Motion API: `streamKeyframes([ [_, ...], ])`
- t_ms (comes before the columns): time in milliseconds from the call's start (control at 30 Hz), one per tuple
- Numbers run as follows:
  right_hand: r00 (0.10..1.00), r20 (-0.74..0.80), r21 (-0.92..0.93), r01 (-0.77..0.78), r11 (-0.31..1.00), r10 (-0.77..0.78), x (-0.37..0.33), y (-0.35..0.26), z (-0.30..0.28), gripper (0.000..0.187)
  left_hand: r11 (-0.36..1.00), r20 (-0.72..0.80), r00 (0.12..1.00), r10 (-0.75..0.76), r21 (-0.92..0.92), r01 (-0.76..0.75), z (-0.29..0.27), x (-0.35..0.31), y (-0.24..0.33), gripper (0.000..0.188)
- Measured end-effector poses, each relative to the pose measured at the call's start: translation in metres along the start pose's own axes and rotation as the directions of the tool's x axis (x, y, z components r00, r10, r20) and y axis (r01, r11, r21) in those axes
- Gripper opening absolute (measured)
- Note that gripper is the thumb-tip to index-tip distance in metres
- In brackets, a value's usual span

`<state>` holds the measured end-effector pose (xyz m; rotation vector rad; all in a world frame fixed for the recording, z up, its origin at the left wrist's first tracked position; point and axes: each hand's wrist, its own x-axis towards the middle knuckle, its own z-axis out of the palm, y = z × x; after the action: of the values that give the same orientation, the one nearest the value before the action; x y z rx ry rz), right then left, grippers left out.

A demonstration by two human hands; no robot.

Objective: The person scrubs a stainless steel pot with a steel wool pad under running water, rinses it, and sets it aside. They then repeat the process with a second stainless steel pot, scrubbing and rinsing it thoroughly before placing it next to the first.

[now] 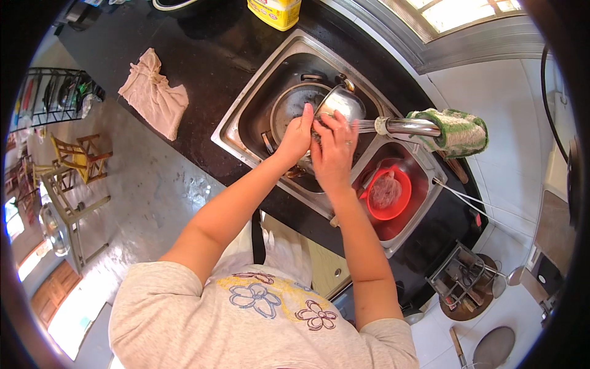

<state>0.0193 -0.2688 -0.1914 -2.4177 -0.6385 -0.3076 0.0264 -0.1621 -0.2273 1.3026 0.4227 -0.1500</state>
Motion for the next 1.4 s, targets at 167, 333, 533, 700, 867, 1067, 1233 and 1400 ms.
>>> streamKeyframes([
  [167, 0.951, -0.12, 0.162, -0.265, 0.951, 0.285, 0.048, 0.056, -0.006, 0.017, 0.998, 0.1, 0.994, -0.042, 0.049, 0.037, 0.002, -0.003, -0.004, 0.066],
  [333, 0.994, 0.004, 0.28, -0.102, 0.955, 0.105, 0.021, 0.031, -0.011, 0.016, 0.998, 0.14, 0.988, -0.063, 0.03, 0.059, -0.004, -0.001, -0.004, 0.055],
  [533, 0.504, 0.442, 0.873, -0.433, -0.225, 0.742, -0.033, 0.078, -0.015, 0.047, 0.688, 0.383, 0.865, 0.324, 0.533, -0.493, 0.014, -0.027, 0.003, 0.033],
  [700, 0.451, 0.426, 0.737, -0.675, -0.012, 0.784, -0.025, 0.049, -0.026, 0.061, 0.397, 0.586, 0.769, 0.255, 0.662, -0.636, 0.017, -0.032, -0.021, 0.026],
  [867, 0.391, 0.363, 0.697, -0.716, 0.032, 0.846, -0.047, 0.07, -0.009, 0.058, 0.286, 0.626, 0.765, 0.152, 0.713, -0.64, 0.005, -0.039, -0.003, 0.035],
  [1067, 0.428, 0.349, 0.702, -0.708, 0.07, 0.833, -0.065, 0.094, -0.018, 0.053, 0.52, 0.032, 0.93, 0.367, 0.821, -0.234, -0.057, -0.007, 0.003, 0.068],
  [1233, 0.502, 0.303, 0.798, -0.598, 0.072, 0.81, -0.062, 0.095, -0.026, 0.045, 0.856, 0.297, 0.805, -0.514, 0.115, 0.504, -0.089, 0.0, 0.004, 0.071],
  [1400, 0.539, 0.29, 0.709, -0.676, 0.201, 0.791, -0.057, 0.1, -0.023, 0.043, 0.721, 0.346, 0.723, -0.598, -0.16, 0.674, -0.086, -0.026, -0.021, 0.043],
])
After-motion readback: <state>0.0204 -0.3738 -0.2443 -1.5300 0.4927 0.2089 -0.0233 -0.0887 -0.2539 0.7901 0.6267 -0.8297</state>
